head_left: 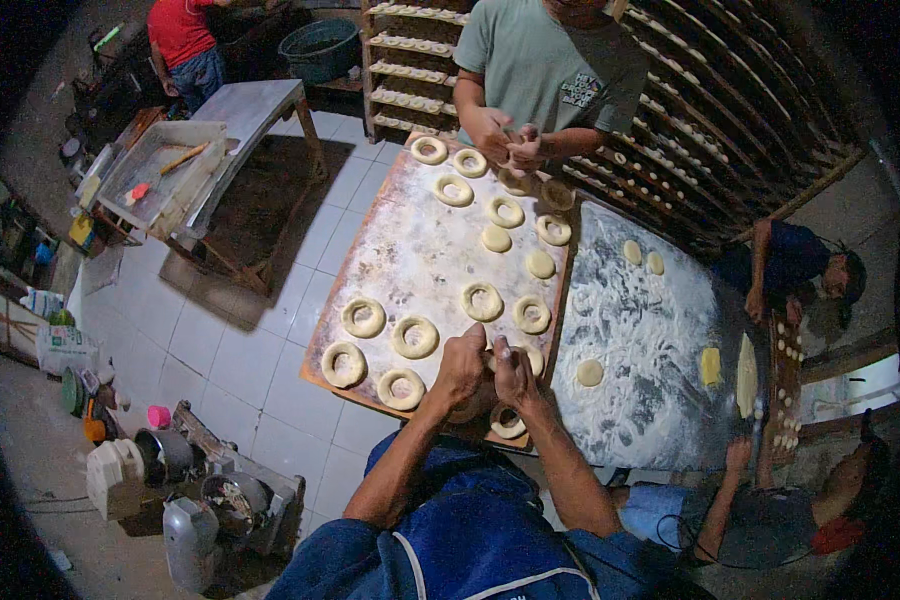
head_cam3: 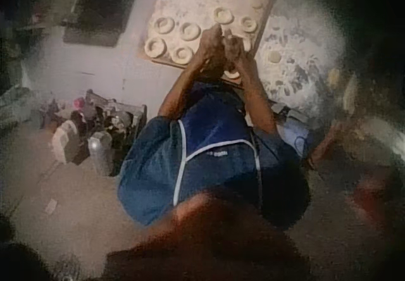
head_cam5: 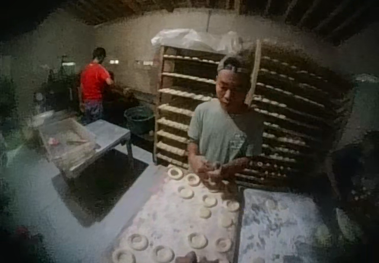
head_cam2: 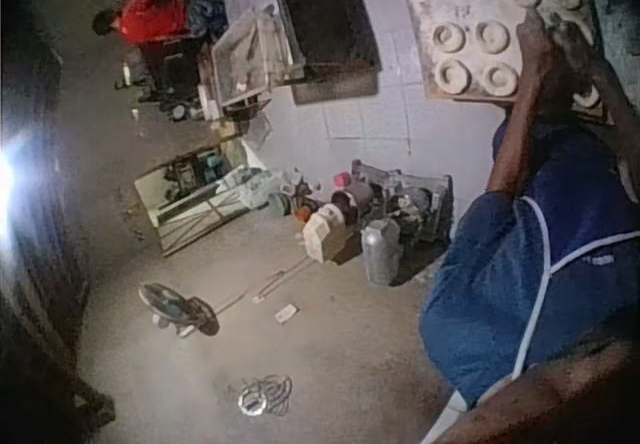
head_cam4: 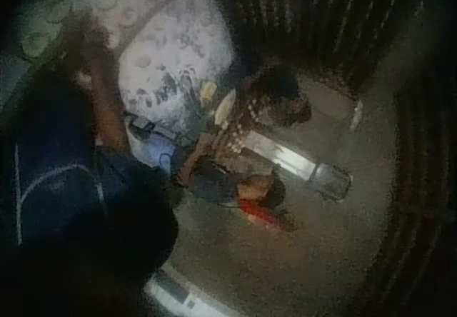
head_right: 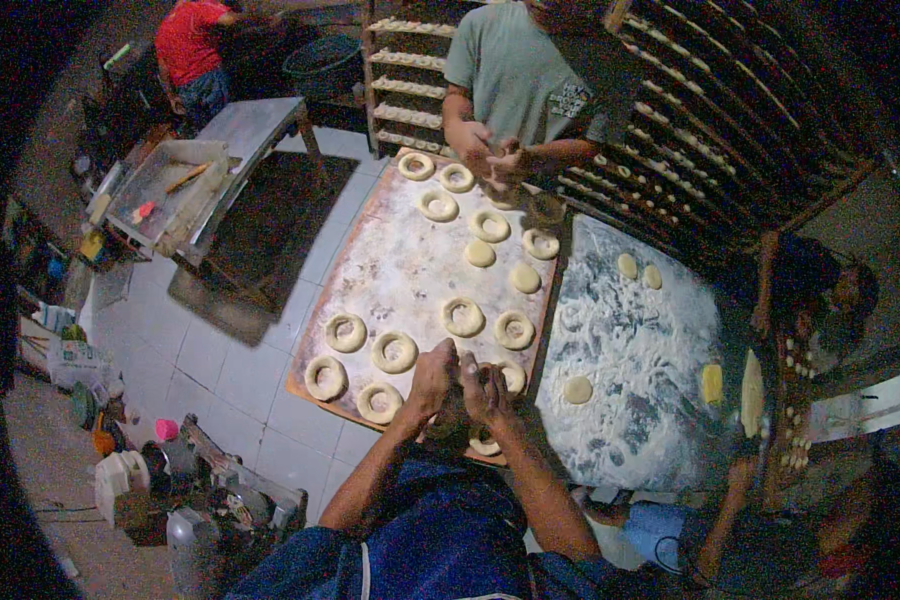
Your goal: The person shapes small dough pieces into ring shapes by hand and places them on a floured wooden board. Other workers are visible in the background performing similar tasks.
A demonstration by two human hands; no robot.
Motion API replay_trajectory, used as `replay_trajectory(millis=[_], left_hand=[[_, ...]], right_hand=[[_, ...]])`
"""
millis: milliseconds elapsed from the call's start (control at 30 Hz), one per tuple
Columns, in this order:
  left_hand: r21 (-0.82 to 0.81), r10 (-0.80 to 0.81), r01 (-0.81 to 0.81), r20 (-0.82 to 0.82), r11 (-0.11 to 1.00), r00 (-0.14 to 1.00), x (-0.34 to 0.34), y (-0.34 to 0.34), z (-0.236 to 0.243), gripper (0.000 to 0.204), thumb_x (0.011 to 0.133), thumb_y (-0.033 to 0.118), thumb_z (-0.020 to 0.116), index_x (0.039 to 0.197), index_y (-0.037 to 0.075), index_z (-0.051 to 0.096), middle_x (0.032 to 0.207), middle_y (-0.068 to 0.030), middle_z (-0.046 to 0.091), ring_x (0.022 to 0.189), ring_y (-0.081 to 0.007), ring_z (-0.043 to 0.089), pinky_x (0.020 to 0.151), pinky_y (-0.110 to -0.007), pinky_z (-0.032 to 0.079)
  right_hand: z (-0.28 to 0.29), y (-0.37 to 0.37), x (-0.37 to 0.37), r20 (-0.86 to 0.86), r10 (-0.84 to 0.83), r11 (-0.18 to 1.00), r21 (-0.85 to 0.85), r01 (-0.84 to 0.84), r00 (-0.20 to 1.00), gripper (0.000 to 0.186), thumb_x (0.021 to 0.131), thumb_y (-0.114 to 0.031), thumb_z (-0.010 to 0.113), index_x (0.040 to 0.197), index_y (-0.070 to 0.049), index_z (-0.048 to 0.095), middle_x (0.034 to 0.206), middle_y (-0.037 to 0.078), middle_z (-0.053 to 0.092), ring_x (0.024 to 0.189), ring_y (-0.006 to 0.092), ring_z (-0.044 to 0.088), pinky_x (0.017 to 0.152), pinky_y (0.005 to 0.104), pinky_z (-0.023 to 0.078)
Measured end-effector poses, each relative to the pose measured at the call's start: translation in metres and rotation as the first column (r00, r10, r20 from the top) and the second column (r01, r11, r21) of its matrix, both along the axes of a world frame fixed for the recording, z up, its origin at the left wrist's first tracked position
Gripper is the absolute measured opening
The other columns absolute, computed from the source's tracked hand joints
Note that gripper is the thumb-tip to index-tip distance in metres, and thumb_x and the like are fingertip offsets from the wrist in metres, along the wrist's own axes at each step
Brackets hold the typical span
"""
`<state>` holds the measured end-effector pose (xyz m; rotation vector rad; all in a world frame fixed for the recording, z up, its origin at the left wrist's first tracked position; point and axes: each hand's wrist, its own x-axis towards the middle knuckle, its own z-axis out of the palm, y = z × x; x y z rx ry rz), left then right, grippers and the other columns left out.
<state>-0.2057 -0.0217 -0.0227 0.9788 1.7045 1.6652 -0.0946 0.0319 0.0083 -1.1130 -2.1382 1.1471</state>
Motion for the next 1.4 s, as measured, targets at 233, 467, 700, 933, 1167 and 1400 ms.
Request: replay_trajectory(millis=[233, 467, 700, 933, 1167, 1400], left_hand=[[0.114, 0.053, -0.109, 0.407, 0.987, 0.912, -0.053, 0.01, 0.015, 0.038, 0.093, 0.035, 0.037, 0.068, 0.006, 0.04, 0.06, -0.0014, 0.039, 0.055, -0.0161, 0.036, 0.053, -0.033, 0.033], [0.0, 0.237, -0.239, 0.132, 0.971, 0.963, -0.133, 0.028, 0.025, 0.047, 0.095, 0.039, 0.03, 0.064, 0.005, 0.038, 0.055, -0.0031, 0.035, 0.049, -0.0141, 0.037, 0.045, -0.035, 0.034], [-0.2, 0.1, -0.321, -0.687, 0.926, 0.72, -0.157, 0.054, -0.009, 0.015, 0.076, 0.01, 0.062, 0.082, -0.002, 0.055, 0.075, -0.0218, 0.056, 0.073, -0.0387, 0.054, 0.065, -0.047, 0.042], [-0.138, 0.073, -0.159, -0.485, 0.978, 0.872, -0.143, 0.048, 0.001, 0.011, 0.067, 0.007, 0.069, 0.073, 0.002, 0.06, 0.072, -0.0158, 0.055, 0.072, -0.0317, 0.054, 0.064, -0.04, 0.044], [0.047, 0.251, -0.324, -0.739, 0.945, 0.626, -0.081, 0.057, 0.017, 0.037, 0.071, 0.007, 0.064, 0.107, 0.002, 0.055, 0.094, -0.0182, 0.052, 0.085, -0.0367, 0.051, 0.075, -0.042, 0.042], [-0.078, -0.316, 0.306, -0.194, 0.949, 0.929, 0.125, 0.071, 0.024, 0.025, 0.083, 0.009, 0.059, 0.106, 0.0, 0.055, 0.096, -0.0144, 0.061, 0.091, -0.0254, 0.059, 0.077, -0.034, 0.048]], right_hand=[[0.005, 0.014, -0.064, -0.25, 0.054, 0.992, -0.095, -0.08, 0.967, 0.058, 0.091, -0.048, 0.041, 0.065, 0.003, 0.051, 0.053, 0.008, 0.046, 0.052, 0.0157, 0.042, 0.05, 0.0348, 0.035], [0.055, 0.053, -0.106, -0.231, 0.285, 0.944, -0.102, -0.315, 0.93, 0.041, 0.073, -0.038, 0.068, 0.082, 0.001, 0.06, 0.074, 0.011, 0.062, 0.068, 0.0201, 0.059, 0.067, 0.0308, 0.047], [0.017, 0.056, -0.054, 0.148, -0.031, 0.896, 0.443, -0.039, 0.989, 0.078, 0.07, -0.026, 0.074, 0.128, 0.008, 0.035, 0.11, 0.029, 0.055, 0.1, 0.0397, 0.056, 0.086, 0.0435, 0.045], [-0.037, 0.09, 0.162, 0.123, -0.404, 0.904, 0.206, 0.375, 0.906, 0.041, 0.077, -0.008, 0.063, 0.117, -0.005, 0.052, 0.084, 0.013, 0.055, 0.074, 0.0257, 0.056, 0.066, 0.0388, 0.046], [-0.019, 0.114, 0.206, 0.507, -0.165, 0.908, 0.413, -0.07, 0.846, 0.039, 0.076, -0.01, 0.063, 0.114, -0.011, 0.055, 0.088, 0.014, 0.055, 0.09, 0.0347, 0.052, 0.081, 0.0448, 0.041], [-0.046, 0.125, 0.224, -0.119, -0.044, 0.996, -0.08, 0.035, 0.992, 0.031, 0.068, -0.017, 0.071, 0.086, -0.006, 0.048, 0.088, 0.006, 0.052, 0.081, 0.0175, 0.053, 0.069, 0.0324, 0.044]])
